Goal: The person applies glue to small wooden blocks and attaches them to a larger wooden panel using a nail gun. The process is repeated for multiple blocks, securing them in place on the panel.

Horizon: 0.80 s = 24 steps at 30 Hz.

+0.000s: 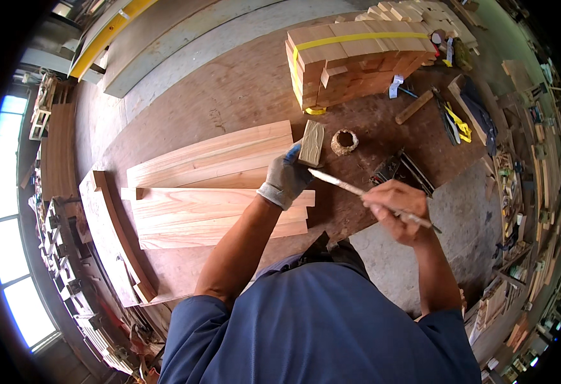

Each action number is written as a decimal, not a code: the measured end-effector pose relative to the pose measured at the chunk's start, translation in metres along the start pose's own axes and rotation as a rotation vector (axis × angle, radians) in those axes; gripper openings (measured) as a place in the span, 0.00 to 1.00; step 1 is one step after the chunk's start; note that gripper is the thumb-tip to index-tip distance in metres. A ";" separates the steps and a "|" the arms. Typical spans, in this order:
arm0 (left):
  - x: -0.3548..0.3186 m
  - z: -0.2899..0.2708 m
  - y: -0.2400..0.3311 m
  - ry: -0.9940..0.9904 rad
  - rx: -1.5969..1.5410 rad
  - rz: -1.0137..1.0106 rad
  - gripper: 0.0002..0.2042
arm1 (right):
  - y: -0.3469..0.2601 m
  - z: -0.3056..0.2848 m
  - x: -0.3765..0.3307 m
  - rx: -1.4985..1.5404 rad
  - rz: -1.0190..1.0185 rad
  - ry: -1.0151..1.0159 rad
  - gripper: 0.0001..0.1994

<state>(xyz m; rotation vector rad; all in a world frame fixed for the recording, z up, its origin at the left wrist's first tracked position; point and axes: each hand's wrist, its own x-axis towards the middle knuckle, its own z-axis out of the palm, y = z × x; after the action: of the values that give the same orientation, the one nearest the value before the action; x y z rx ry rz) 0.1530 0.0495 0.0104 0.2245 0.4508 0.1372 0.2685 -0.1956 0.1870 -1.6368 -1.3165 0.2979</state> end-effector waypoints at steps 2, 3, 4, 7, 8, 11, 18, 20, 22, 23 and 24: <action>-0.004 -0.008 0.009 -0.112 -0.005 -0.042 0.20 | 0.004 -0.009 0.001 -0.053 0.072 0.108 0.07; -0.007 -0.013 0.013 -0.167 -0.008 -0.060 0.20 | 0.013 -0.010 0.000 -0.105 0.156 0.184 0.08; -0.015 0.000 0.016 -0.132 0.052 -0.022 0.21 | 0.021 -0.006 0.002 -0.066 0.284 0.303 0.09; -0.046 0.038 0.035 0.008 0.474 0.087 0.22 | 0.053 -0.005 0.014 -0.049 0.484 0.383 0.10; -0.054 0.037 0.045 0.020 0.634 0.085 0.20 | 0.068 -0.005 0.019 -0.059 0.519 0.363 0.11; -0.082 0.058 0.054 0.080 1.521 0.344 0.21 | 0.116 0.011 0.026 -0.013 0.584 0.288 0.12; -0.105 0.029 0.032 -0.121 2.255 0.566 0.25 | 0.190 0.055 0.021 -0.092 0.748 0.073 0.13; -0.108 0.012 0.020 -0.114 2.274 0.521 0.26 | 0.177 0.059 0.006 -0.163 0.725 0.029 0.14; -0.106 0.010 0.012 -0.127 2.301 0.502 0.26 | 0.167 0.060 -0.020 -0.161 0.740 -0.009 0.15; -0.104 0.010 0.010 -0.141 2.307 0.512 0.26 | 0.166 0.062 -0.036 -0.159 0.743 -0.020 0.16; -0.102 0.009 0.007 -0.155 2.313 0.522 0.26 | 0.166 0.064 -0.052 -0.155 0.746 -0.031 0.16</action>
<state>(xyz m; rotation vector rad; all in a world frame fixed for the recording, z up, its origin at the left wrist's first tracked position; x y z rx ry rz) 0.0654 0.0365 0.0627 2.6090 0.1717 0.0383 0.3054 -0.1956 0.0053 -2.2215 -0.7105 0.6751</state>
